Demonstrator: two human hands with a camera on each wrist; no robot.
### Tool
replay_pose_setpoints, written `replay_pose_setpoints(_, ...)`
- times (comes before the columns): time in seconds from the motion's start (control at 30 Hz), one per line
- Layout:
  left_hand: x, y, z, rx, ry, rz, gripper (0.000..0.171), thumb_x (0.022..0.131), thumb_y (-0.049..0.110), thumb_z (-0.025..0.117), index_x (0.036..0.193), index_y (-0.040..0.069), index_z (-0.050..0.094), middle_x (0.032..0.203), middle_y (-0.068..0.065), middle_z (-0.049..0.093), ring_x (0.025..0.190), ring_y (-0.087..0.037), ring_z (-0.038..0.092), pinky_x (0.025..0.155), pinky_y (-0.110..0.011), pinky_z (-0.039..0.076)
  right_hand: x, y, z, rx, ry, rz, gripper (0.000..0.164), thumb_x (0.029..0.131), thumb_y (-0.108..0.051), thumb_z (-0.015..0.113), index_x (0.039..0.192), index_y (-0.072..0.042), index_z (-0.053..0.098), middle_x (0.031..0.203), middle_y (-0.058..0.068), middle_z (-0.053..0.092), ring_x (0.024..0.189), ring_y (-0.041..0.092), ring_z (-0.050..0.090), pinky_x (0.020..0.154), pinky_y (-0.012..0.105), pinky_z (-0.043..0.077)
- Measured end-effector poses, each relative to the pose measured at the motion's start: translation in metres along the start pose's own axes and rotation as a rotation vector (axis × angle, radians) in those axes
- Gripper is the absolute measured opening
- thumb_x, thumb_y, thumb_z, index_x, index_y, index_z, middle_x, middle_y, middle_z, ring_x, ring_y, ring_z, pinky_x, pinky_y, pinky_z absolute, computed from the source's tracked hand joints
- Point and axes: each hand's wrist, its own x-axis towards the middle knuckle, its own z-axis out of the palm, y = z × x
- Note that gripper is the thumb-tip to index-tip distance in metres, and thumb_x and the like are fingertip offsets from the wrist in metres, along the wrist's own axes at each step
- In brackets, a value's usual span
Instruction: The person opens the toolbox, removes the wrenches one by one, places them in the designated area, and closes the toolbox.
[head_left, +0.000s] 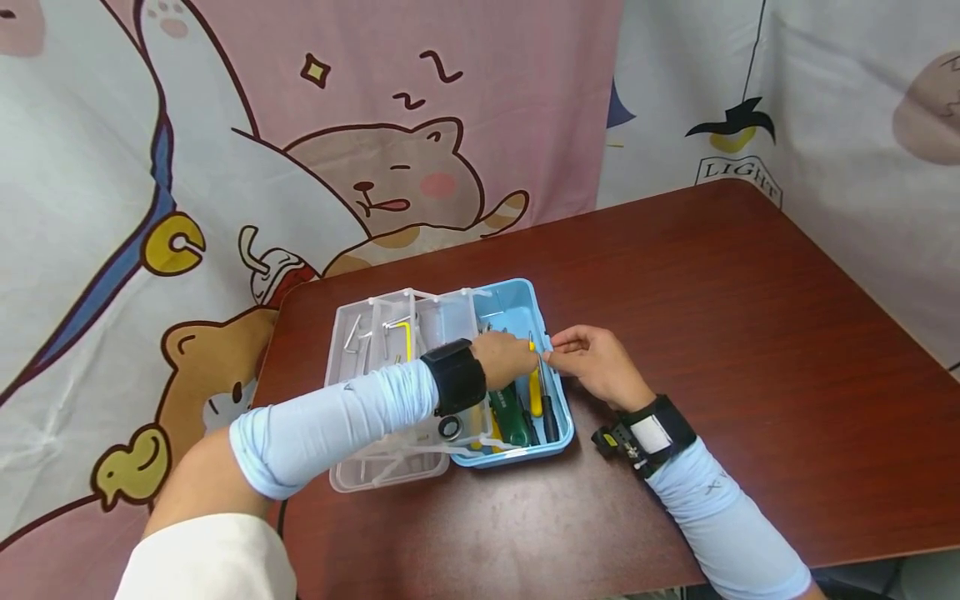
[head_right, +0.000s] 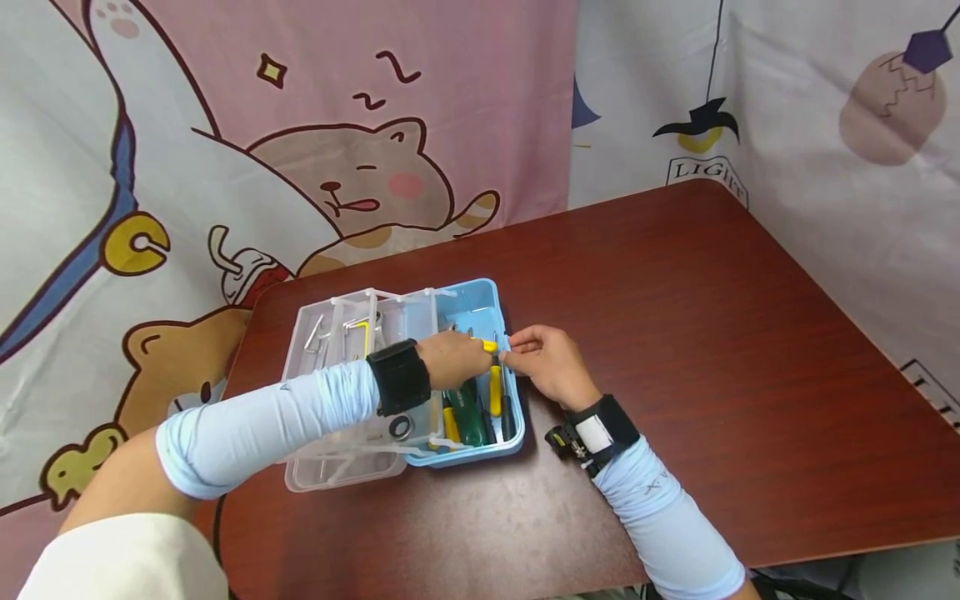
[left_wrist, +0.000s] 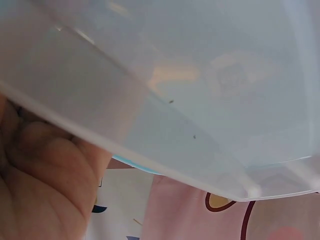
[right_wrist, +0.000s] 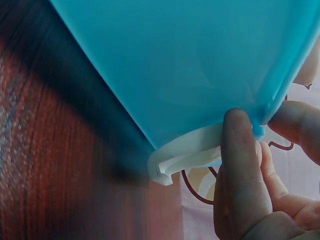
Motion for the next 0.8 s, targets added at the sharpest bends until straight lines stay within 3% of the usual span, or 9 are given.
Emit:
replay_pose_setpoints(0.17, 0.003, -0.001, 0.007, 0.024, 0.037, 0.031, 0.019, 0.102, 0.017, 0.067, 0.121, 0.013, 0.071, 0.11, -0.003, 0.072, 0.086, -0.019, 0.063, 0.078, -0.026, 0.056, 0.0, 0.0, 0.0, -0.007, -0.003, -0.002, 0.033, 0.092, -0.018, 0.079, 0.114, 0.003, 0.067, 0.107, 0.016, 0.072, 0.093, 0.024, 0.069, 0.076, 0.03, 0.059)
replay_pose_setpoints(0.6, 0.01, 0.005, 0.0, 0.051, -0.106, -0.031, 0.025, 0.102, 0.017, 0.067, 0.128, 0.016, 0.069, 0.114, 0.0, 0.072, 0.09, -0.018, 0.062, 0.084, -0.028, 0.056, 0.0, 0.002, -0.001, -0.027, 0.004, 0.002, 0.033, 0.092, -0.019, 0.079, 0.114, 0.002, 0.068, 0.106, 0.015, 0.072, 0.093, 0.024, 0.069, 0.076, 0.031, 0.058)
replay_pose_setpoints(0.8, 0.011, 0.008, 0.0, 0.021, -0.133, -0.057, 0.02, 0.104, 0.014, 0.065, 0.124, 0.014, 0.068, 0.103, -0.001, 0.069, 0.084, -0.018, 0.058, 0.079, -0.028, 0.055, 0.0, 0.002, 0.0, -0.023, 0.003, -0.003, 0.033, 0.092, -0.02, 0.08, 0.114, 0.002, 0.068, 0.106, 0.015, 0.073, 0.094, 0.025, 0.069, 0.076, 0.031, 0.058)
